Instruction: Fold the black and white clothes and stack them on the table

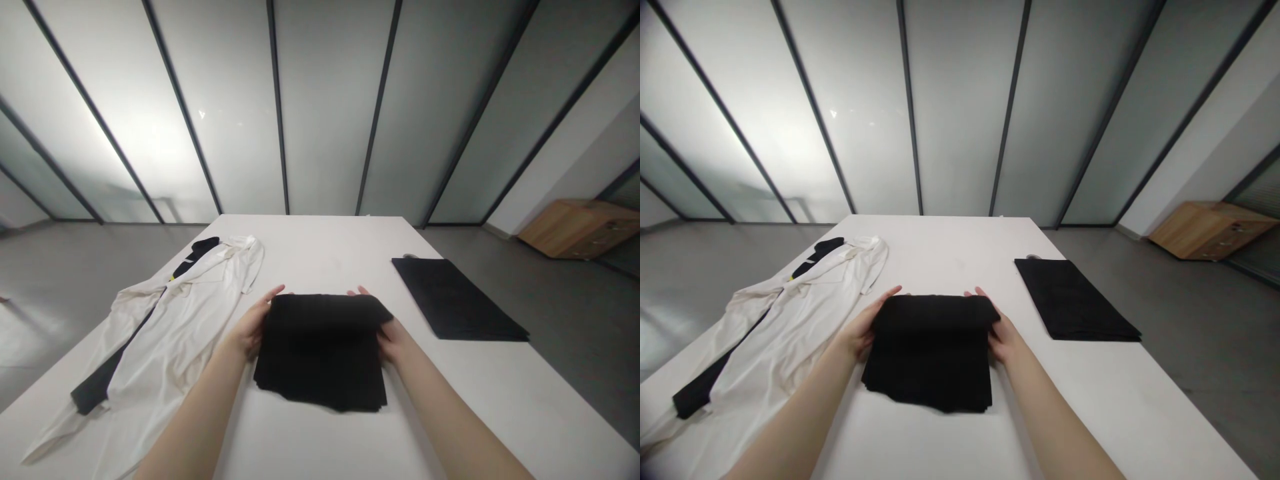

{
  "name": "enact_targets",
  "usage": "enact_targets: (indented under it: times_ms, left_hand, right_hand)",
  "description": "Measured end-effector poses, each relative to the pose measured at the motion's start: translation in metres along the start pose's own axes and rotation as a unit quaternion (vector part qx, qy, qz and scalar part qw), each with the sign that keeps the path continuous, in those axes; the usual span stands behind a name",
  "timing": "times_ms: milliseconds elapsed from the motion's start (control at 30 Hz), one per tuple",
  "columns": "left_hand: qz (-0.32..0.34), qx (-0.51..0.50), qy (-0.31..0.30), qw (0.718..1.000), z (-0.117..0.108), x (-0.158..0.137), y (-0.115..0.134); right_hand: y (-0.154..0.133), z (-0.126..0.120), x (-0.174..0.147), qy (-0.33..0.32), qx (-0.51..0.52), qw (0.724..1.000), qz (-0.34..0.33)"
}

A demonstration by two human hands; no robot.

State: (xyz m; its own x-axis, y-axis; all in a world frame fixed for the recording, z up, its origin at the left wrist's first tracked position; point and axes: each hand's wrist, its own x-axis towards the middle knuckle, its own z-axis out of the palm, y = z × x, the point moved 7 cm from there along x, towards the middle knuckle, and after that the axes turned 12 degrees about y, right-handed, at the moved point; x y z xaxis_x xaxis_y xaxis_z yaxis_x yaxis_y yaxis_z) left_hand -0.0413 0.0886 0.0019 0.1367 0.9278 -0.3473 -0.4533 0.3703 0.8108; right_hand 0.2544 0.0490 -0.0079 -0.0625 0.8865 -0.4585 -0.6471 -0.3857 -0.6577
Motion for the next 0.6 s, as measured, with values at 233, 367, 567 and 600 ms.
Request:
enact_targets:
  times_ms: [233,367,567,600]
  left_hand:
    - [-0.114,0.042,0.031,0.992,-0.002,0.004,-0.022]
    - [-0.113,0.071,0.000,0.991,0.002,-0.009,-0.017]
    - [-0.079,0.093,0.012,0.992,0.011,-0.012,-0.016]
    - [-0.058,0.086,0.030,0.994,0.012,-0.010,-0.015]
  right_hand:
    - [0.011,-0.001,0.007,0.041,-0.063,0.996,0.044]
    - [0.011,0.002,-0.004,0.026,-0.111,0.993,0.007]
    - [0.009,-0.001,-0.001,0.050,-0.085,0.995,0.023]
    - [0.009,-0.002,-0.001,0.050,-0.070,0.996,0.036]
